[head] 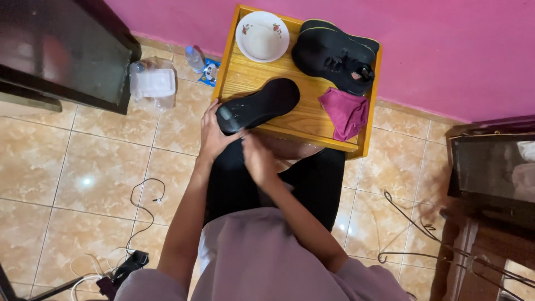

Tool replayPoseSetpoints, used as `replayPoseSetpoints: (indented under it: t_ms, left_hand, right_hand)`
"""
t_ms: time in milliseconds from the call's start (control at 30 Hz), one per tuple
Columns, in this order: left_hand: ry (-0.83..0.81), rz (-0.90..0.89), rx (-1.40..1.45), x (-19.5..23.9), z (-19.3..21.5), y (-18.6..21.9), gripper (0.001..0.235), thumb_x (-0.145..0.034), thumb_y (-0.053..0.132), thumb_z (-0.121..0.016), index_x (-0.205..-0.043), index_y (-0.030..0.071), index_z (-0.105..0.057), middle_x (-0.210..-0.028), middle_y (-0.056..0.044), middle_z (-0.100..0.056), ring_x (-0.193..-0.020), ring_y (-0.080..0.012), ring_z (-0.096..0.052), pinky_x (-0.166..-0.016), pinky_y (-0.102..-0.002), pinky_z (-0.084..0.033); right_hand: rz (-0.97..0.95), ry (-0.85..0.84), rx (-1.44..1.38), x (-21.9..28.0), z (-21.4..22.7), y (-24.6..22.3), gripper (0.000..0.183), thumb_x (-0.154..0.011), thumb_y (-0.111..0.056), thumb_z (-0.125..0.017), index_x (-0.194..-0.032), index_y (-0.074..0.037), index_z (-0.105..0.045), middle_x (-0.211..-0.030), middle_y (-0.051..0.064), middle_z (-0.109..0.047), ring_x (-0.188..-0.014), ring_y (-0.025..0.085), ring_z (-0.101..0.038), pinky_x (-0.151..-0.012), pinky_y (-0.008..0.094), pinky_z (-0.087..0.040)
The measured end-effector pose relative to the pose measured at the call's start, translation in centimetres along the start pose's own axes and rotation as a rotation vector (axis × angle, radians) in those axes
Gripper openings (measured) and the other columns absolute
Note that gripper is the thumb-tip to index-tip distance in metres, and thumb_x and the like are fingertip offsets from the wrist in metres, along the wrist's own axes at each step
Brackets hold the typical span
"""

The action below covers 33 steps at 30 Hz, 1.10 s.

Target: The person scrubs the sole of a black shoe using a toothbrush and then wipes the shoe with a pink cloth. The task is performed on a small wooden table placed on the floor.

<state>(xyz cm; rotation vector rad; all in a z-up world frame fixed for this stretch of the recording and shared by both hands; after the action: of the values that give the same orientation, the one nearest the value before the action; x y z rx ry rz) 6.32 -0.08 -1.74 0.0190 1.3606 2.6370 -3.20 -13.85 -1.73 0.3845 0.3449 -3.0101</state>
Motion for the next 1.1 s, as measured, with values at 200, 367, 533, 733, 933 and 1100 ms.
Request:
replayPoseSetpoints:
  t_ms: [200,367,533,733,933,1100]
  left_hand:
    - [0.013,0.034,0.019,-0.1,0.1,0.3,0.112,-0.059,0.06,-0.093,-0.145,0.013,-0.038,-0.16,-0.011,-0.035,-0.148,-0.0299,-0.036,-0.125,-0.045,-0.023]
    - [0.011,0.016,0.004,0.1,0.7,1.1,0.107,-0.063,0.054,-0.092,-0.145,0.01,-0.039,-0.159,-0.012,-0.036,-0.148,-0.0295,-0.037,-0.124,-0.045,-0.025]
    - [0.005,0.035,0.017,0.6,0.8,1.5,0.106,-0.066,0.056,-0.092,-0.144,0.008,-0.038,-0.159,-0.013,-0.035,-0.148,-0.0306,-0.036,-0.125,-0.045,-0.023]
    - [0.009,0.005,-0.031,0.3,0.3,0.7,0.104,-0.063,0.038,-0.093,-0.144,0.007,-0.036,-0.162,-0.014,-0.033,-0.149,-0.0306,-0.035,-0.125,-0.044,-0.025]
    - [0.021,0.029,0.037,0.5,0.2,0.9,0.109,-0.063,0.054,-0.093,-0.143,0.008,-0.035,-0.16,-0.013,-0.034,-0.148,-0.0322,-0.036,-0.126,-0.044,-0.022]
    - [0.041,-0.031,-0.018,0.5,0.0,0.0,0.104,-0.06,0.038,-0.092,-0.142,0.006,-0.036,-0.159,-0.016,-0.036,-0.146,-0.0367,-0.038,-0.122,-0.048,-0.029]
  right_hand:
    - [-0.094,0.055,-0.056,-1.9,3.7,3.9,0.041,-0.107,-0.028,-0.044,-0.147,-0.025,-0.054,-0.108,0.003,-0.072,-0.088,0.021,-0.073,-0.075,0.036,-0.059]
    - [-0.148,-0.06,-0.336,-1.8,4.1,1.0,0.039,-0.11,-0.032,-0.041,-0.146,-0.019,-0.052,-0.11,0.012,-0.073,-0.088,0.035,-0.073,-0.075,0.047,-0.059]
    - [-0.27,-0.023,-0.393,-2.4,3.3,3.7,0.04,-0.112,-0.025,-0.039,-0.149,-0.019,-0.052,-0.117,0.007,-0.074,-0.091,0.026,-0.075,-0.079,0.037,-0.061]
    - [-0.117,-0.053,-0.293,-2.6,2.9,0.5,0.042,-0.111,-0.025,-0.042,-0.153,-0.025,-0.048,-0.103,0.004,-0.076,-0.078,0.025,-0.076,-0.064,0.037,-0.061]
    - [-0.323,0.004,-0.361,-2.5,3.7,1.9,0.04,-0.106,-0.021,-0.045,-0.146,-0.02,-0.052,-0.096,0.012,-0.075,-0.084,0.034,-0.075,-0.075,0.049,-0.061]
    - [-0.16,-0.04,-0.474,-2.1,3.4,-0.5,0.034,-0.109,-0.028,-0.043,-0.141,-0.028,-0.057,-0.085,0.007,-0.075,-0.075,0.031,-0.074,-0.067,0.043,-0.059]
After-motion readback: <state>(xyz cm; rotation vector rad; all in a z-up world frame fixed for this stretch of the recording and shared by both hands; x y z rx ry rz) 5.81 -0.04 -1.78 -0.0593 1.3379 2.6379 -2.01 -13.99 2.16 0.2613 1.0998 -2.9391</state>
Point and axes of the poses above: each hand's wrist, its own x-axis away from the middle knuckle, its own z-axis out of the back of the hand, y = z × x, the point moved 6 cm from there along -x, towards the middle knuckle
